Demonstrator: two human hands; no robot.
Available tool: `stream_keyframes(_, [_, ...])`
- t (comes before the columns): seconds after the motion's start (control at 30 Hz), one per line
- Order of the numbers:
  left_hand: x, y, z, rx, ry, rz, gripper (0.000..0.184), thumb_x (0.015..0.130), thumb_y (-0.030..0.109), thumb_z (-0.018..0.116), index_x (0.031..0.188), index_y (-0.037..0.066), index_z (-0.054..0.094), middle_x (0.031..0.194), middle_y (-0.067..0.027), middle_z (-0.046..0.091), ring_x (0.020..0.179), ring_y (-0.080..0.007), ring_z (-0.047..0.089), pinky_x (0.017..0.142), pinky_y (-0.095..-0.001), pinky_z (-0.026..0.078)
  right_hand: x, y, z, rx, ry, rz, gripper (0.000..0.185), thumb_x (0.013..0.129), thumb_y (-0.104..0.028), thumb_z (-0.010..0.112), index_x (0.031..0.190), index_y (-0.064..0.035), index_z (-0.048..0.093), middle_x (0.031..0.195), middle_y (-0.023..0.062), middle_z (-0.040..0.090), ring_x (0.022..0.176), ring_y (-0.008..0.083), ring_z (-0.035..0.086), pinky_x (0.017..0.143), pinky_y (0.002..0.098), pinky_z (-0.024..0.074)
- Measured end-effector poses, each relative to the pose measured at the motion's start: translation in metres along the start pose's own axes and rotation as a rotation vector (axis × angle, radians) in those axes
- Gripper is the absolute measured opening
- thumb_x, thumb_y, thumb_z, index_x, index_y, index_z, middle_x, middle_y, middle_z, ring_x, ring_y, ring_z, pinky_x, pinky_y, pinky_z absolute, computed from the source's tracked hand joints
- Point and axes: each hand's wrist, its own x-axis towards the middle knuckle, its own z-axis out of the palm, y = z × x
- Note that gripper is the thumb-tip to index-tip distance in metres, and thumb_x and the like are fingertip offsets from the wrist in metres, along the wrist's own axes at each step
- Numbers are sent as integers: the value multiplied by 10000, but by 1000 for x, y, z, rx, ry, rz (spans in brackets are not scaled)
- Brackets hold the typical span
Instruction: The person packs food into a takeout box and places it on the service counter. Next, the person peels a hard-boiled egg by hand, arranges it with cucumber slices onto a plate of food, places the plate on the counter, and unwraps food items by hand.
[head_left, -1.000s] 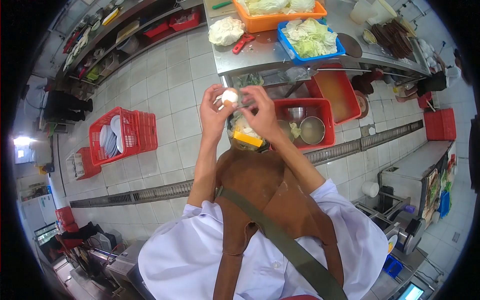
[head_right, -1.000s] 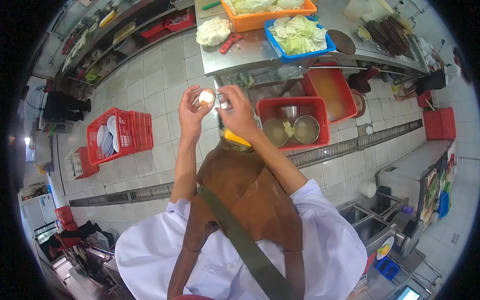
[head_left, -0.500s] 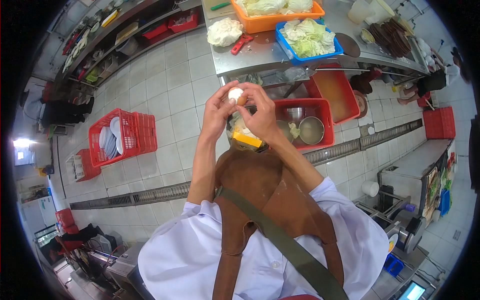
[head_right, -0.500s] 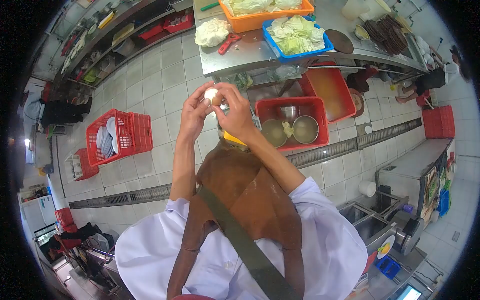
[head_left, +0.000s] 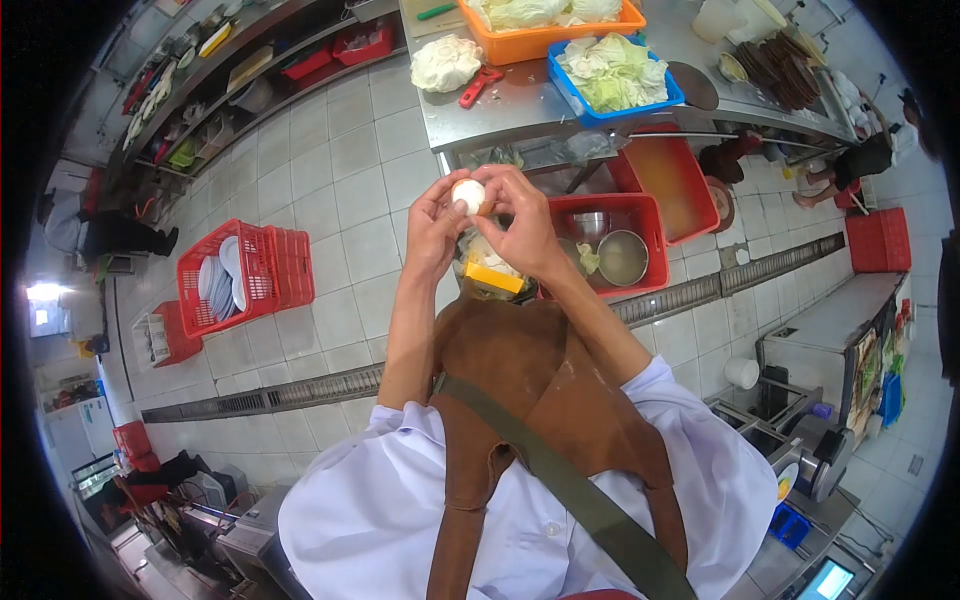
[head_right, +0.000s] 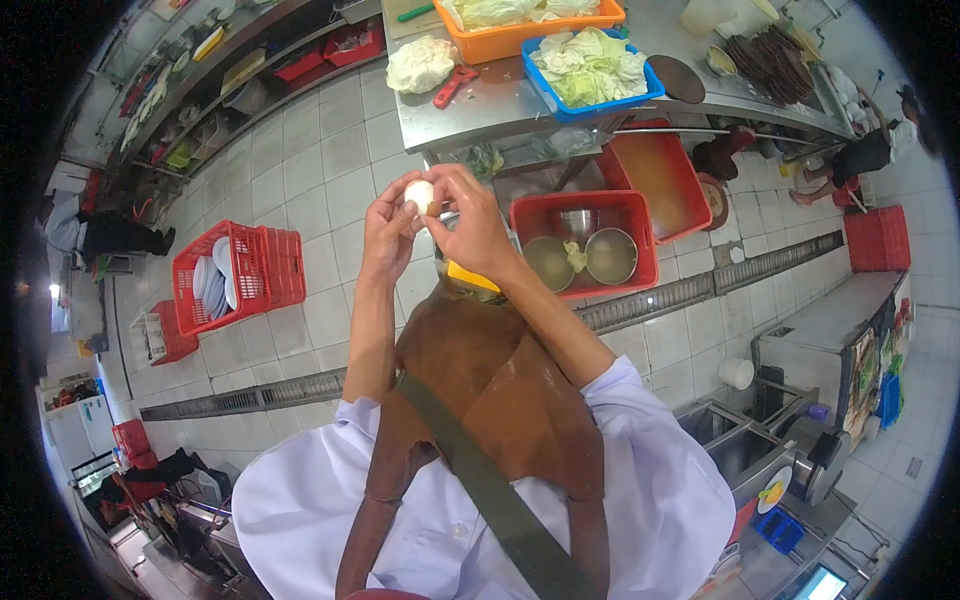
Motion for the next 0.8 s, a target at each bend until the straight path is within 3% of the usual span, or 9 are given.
stream_keyframes(0.33, [-2,2,7,-31,88,17,442,929,65,600,1344,-19,473,1228,-148,609,1053,-192,644,829,-269,571,-1,-6,-4,-136,-7,-56,191,733,25,711,833,-7,551,1168,130,581,986,310,642,726,357,556])
stream_keyframes(0.5, [-1,2,9,35,171,43,453,924,42,599,1352,-17,463,1237,-147,607,1107,-223,633,860,-284,571,-6,-1,-7,-324,-35,-245,143,723,14,695,793,-14,574,1125,113,586,904,313,610,792,395,491])
stream_keyframes(0.63, [-1,1,11,1,206,85,455,923,42,605,1349,-26,458,1249,-163,600,1158,-256,613,888,-300,573,-13,7,-10,-293,-74,-251,127,723,7,690,792,-26,590,1082,109,591,861,302,596,773,390,490])
stream_keyframes(0.73, [-2,5,3,5,219,66,443,930,60,605,1340,-30,462,1241,-180,603,1142,-267,624,877,-314,582,-16,8,-16,-251,-121,-148,145,719,12,686,830,-36,605,1008,124,601,837,314,601,740,399,490])
stream_keyframes(0.8, [-3,6,-2,5,207,55,431,936,74,603,1333,-30,469,1230,-188,609,1123,-271,635,864,-323,588,-16,13,-20,-344,-198,82,192,719,8,685,892,-34,615,946,144,601,811,330,609,697,411,489])
